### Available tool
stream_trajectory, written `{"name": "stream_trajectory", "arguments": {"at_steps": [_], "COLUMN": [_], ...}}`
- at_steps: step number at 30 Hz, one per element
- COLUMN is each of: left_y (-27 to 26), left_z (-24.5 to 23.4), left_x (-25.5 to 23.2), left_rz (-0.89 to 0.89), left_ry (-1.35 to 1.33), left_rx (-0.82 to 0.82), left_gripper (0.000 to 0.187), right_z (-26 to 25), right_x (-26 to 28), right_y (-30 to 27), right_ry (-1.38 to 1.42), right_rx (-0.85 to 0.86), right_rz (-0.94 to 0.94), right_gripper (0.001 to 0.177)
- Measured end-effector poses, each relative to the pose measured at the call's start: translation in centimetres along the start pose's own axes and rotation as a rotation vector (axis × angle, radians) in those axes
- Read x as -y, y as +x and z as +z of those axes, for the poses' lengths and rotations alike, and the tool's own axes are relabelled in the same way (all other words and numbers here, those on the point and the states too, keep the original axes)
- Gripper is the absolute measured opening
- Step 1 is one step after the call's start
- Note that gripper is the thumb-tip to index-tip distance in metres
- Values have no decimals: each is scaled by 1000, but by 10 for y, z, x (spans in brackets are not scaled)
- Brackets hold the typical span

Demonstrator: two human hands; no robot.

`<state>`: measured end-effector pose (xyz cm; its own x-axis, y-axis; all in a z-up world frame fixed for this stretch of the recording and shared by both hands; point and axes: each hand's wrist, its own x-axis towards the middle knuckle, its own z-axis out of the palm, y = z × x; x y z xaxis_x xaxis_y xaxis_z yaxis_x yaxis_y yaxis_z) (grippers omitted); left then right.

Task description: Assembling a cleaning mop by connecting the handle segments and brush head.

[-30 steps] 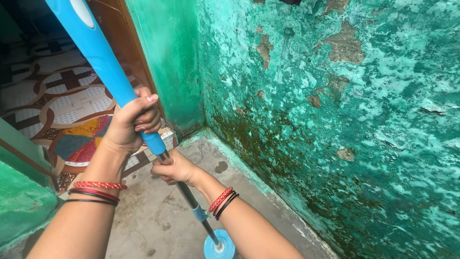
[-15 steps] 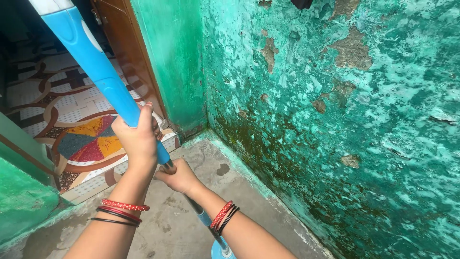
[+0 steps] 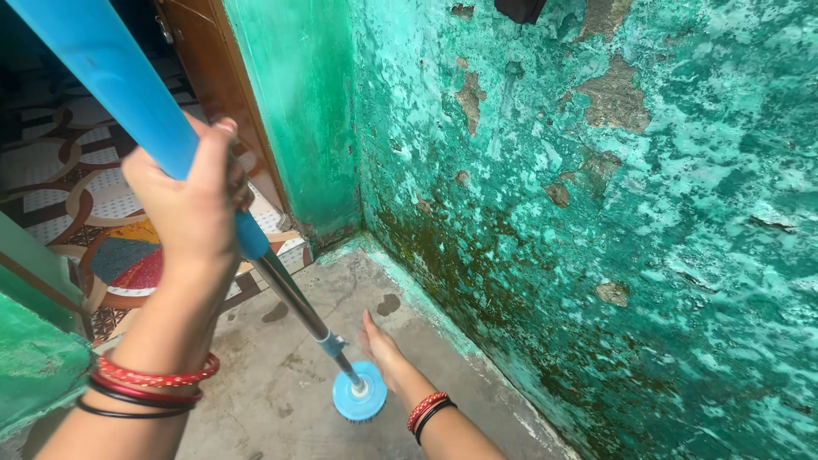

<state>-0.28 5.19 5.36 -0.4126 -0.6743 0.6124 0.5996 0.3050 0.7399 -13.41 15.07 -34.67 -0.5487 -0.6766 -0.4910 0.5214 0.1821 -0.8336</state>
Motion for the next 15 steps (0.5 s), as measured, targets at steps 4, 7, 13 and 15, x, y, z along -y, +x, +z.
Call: {"name": "stream_trajectory", "arguments": {"at_steps": [4,7,13,15], "left_y": [12,18,23,22], "left_z": [6,11,14,15], "left_x": [-12,-15,-9,-7], "left_rz": [98,153,146,87], "left_ry": [41,62,32,18], "left_rx": [2,-12,-41,-70], "left_gripper": [26,26,25,24], "right_z": [-15,-2,33,33], "right_x": [-46,-54,-32,-27], "right_y": [31,45,47,40], "right_ry": [68,175,417,486], "right_rx": [-104,-33,-25,-107], "right_rz": [84,20,-70,11], "right_gripper": [83,74,45,43]}}
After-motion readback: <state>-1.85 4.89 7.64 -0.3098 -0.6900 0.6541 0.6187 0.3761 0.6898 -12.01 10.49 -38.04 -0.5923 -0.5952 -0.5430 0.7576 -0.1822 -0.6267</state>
